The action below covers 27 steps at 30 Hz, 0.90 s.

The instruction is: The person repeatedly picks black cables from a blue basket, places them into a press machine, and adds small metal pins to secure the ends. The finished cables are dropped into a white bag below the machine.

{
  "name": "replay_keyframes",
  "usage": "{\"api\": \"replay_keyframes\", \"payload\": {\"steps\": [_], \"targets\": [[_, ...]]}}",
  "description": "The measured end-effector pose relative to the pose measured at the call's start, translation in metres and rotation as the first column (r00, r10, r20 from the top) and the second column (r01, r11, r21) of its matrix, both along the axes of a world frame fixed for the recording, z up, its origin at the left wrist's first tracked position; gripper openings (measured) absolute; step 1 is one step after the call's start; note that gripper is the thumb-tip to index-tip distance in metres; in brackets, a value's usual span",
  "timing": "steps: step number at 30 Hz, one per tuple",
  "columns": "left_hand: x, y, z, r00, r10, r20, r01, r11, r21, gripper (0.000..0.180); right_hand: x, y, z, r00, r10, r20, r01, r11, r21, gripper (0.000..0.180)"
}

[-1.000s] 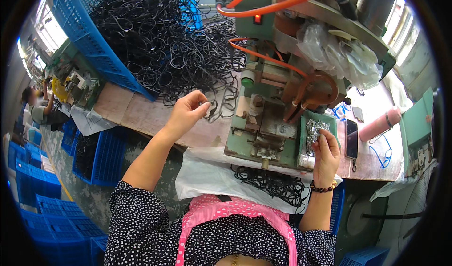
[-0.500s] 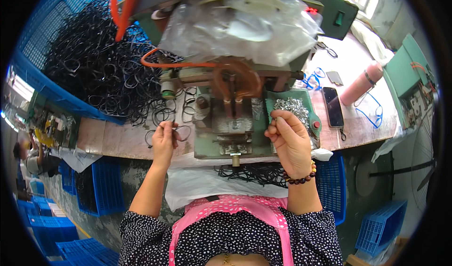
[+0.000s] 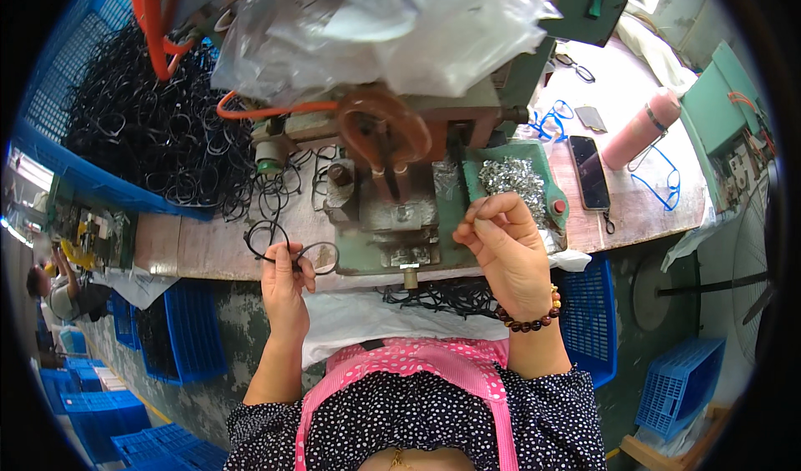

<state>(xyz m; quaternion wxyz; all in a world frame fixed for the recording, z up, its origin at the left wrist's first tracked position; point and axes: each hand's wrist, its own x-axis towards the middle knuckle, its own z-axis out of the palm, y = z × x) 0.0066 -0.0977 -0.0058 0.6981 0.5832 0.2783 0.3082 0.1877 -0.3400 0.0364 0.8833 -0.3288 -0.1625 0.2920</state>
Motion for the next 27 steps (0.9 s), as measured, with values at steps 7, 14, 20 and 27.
{"api": "replay_keyframes", "payload": {"steps": [7,14,20,27], "targets": [[0.003,-0.007,0.036,0.987,-0.048,0.156,0.036,0.996,0.077,0.02,-0.002,0.007,0.004,0.977,-0.123,0.174,0.147,0.98,-0.133,0.014],[0.026,-0.014,0.087,0.931,-0.154,0.331,0.078,0.97,0.232,0.019,-0.004,0.037,0.011,0.818,-0.223,0.53,0.369,0.911,-0.185,0.015],[0.051,-0.016,0.11,0.893,-0.229,0.388,0.108,0.945,0.309,0.018,-0.01,0.06,0.005,0.72,-0.244,0.65,0.505,0.826,-0.25,0.014],[0.067,-0.014,0.111,0.857,-0.222,0.464,0.094,0.955,0.282,0.019,-0.017,0.071,0.005,0.781,-0.256,0.569,0.439,0.873,-0.21,0.034]]}}
